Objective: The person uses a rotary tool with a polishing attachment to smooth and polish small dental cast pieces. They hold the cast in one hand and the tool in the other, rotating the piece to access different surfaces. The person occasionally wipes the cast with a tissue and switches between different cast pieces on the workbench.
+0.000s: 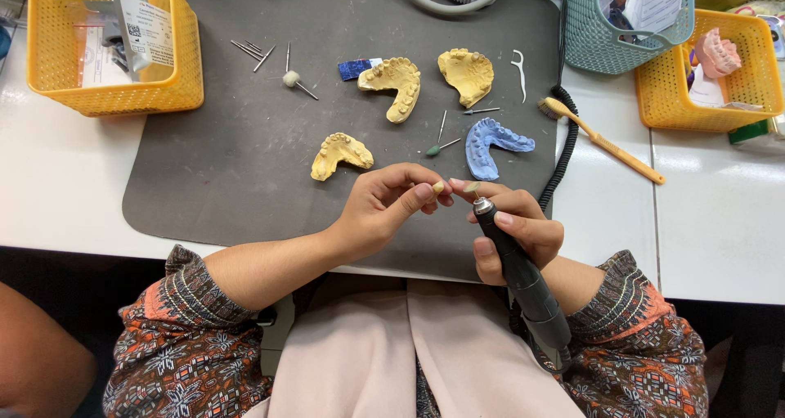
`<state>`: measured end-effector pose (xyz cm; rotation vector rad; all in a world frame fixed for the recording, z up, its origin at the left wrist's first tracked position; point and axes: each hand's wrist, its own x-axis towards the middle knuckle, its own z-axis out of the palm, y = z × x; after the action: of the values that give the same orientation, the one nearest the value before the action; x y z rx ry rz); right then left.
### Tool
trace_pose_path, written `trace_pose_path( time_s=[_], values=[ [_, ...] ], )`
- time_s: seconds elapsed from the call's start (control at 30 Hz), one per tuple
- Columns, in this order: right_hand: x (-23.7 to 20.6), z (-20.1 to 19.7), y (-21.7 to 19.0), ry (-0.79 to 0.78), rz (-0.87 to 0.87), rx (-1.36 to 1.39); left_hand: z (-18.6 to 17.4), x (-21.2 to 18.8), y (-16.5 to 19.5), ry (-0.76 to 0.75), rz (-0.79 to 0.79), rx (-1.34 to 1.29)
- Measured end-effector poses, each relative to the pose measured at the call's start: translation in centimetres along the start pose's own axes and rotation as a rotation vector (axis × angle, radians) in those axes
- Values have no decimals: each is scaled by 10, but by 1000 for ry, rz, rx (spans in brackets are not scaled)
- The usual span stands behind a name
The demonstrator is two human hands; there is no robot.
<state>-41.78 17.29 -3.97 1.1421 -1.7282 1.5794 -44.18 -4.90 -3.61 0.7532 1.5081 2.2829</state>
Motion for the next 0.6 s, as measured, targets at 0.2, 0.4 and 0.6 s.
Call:
trace_pose_path(
  time_s=[0.2,0.4,0.6],
  values=[
    [5,-12,8,-26,17,-30,-1,14,-2,-7,8,47],
    [6,-22,12,-6,-6,-18,6,24,-6,-6,12,62],
    [9,-22,18,-7,-32,-12,3,28,-7,-28,36,41]
  ],
)
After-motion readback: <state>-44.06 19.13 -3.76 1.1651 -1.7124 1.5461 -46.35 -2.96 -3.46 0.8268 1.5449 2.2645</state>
